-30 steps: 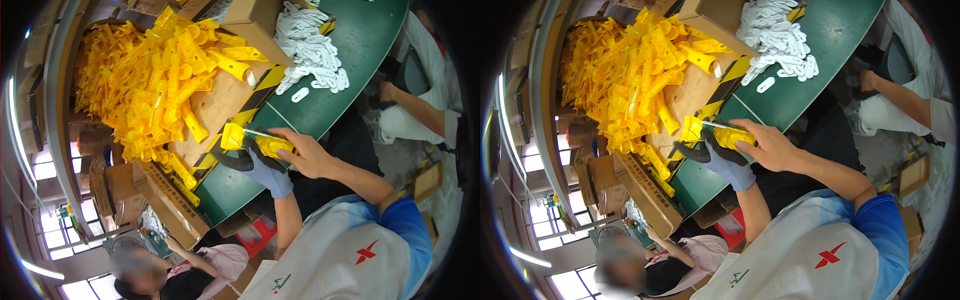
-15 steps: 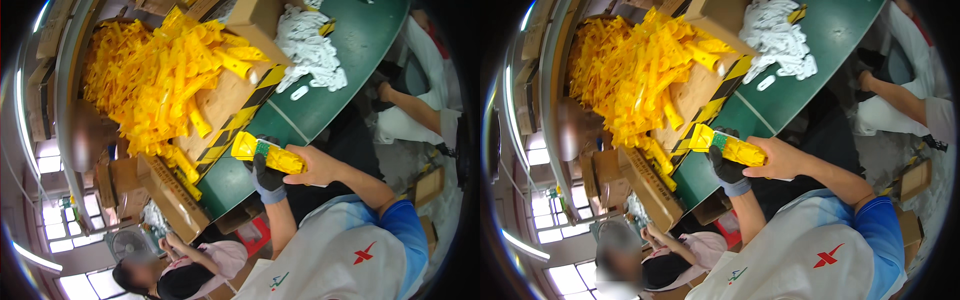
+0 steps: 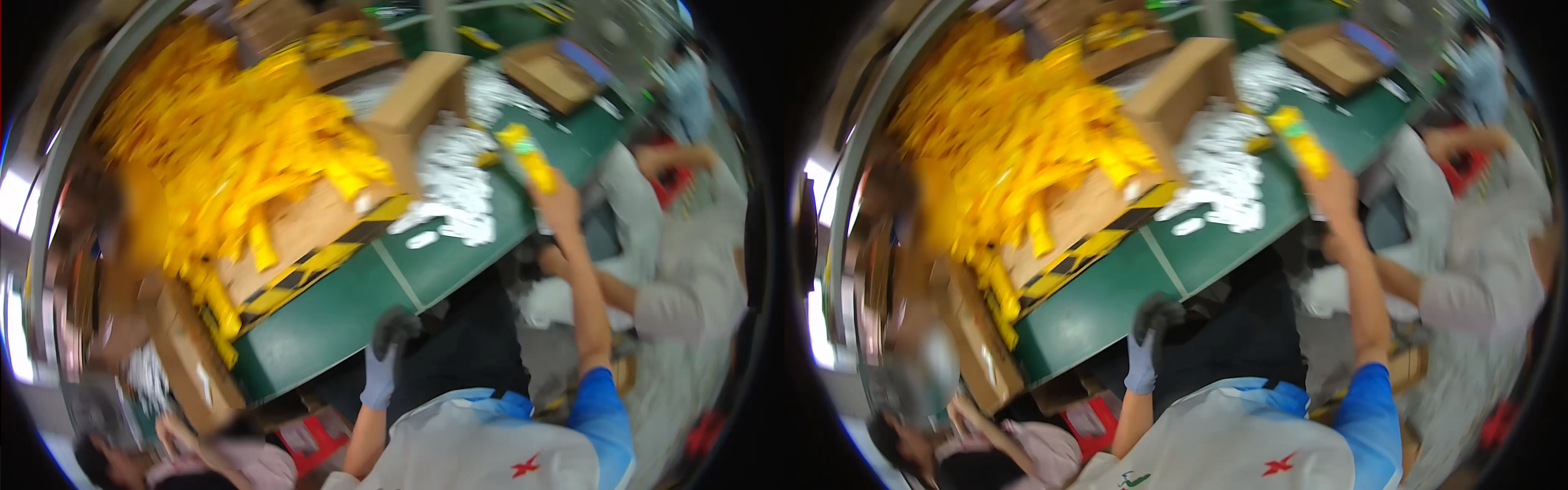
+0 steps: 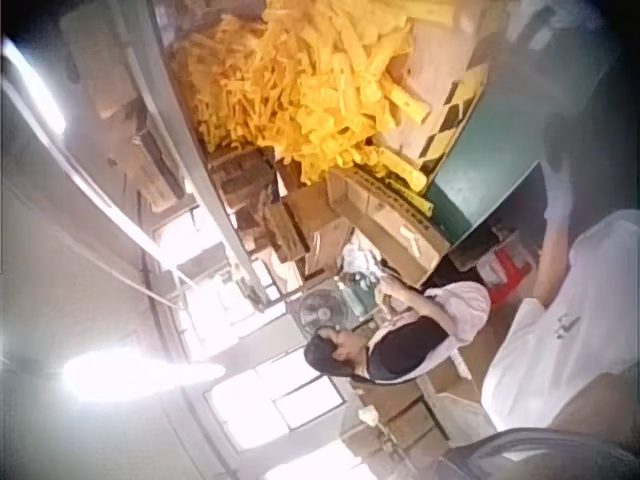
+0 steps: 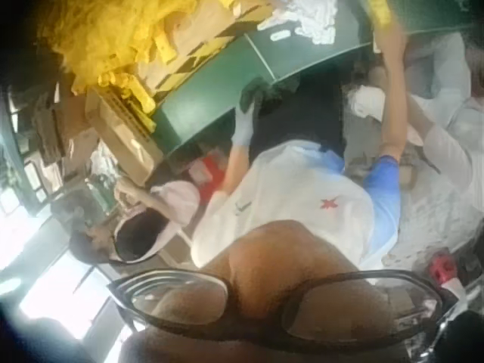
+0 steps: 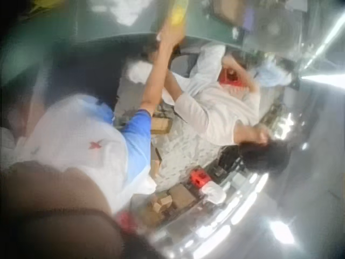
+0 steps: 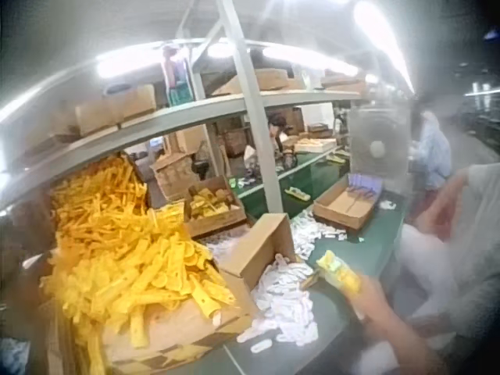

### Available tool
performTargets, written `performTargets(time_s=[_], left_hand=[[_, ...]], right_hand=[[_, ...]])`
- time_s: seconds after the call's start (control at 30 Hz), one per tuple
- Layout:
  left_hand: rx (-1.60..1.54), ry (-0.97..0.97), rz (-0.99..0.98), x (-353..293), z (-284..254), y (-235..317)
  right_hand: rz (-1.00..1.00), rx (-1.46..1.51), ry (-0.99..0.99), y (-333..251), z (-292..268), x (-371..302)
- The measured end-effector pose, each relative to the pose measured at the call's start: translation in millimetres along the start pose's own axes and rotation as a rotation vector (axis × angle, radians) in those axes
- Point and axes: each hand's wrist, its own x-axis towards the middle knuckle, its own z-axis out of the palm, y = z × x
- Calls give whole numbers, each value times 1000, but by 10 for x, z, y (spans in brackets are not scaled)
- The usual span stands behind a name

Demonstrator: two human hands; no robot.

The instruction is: Assembling electronic components and wiring into yellow plastic light housings on an industrial assembly line.

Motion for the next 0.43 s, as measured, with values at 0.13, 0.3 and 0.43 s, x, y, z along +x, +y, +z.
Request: performTargets(time_s=[0.13,0.3,0.43], left_hand=[[370,-51,-24,-389,-517,652],[816,842,367,-655,-1870,1646],[1409,1017,45,-859,-3015,2052]], right_hand=[[-12,-264,-31,571,44,673],[-223,-325,293,792,104,683],[-439,332,674,701,760,-461]])
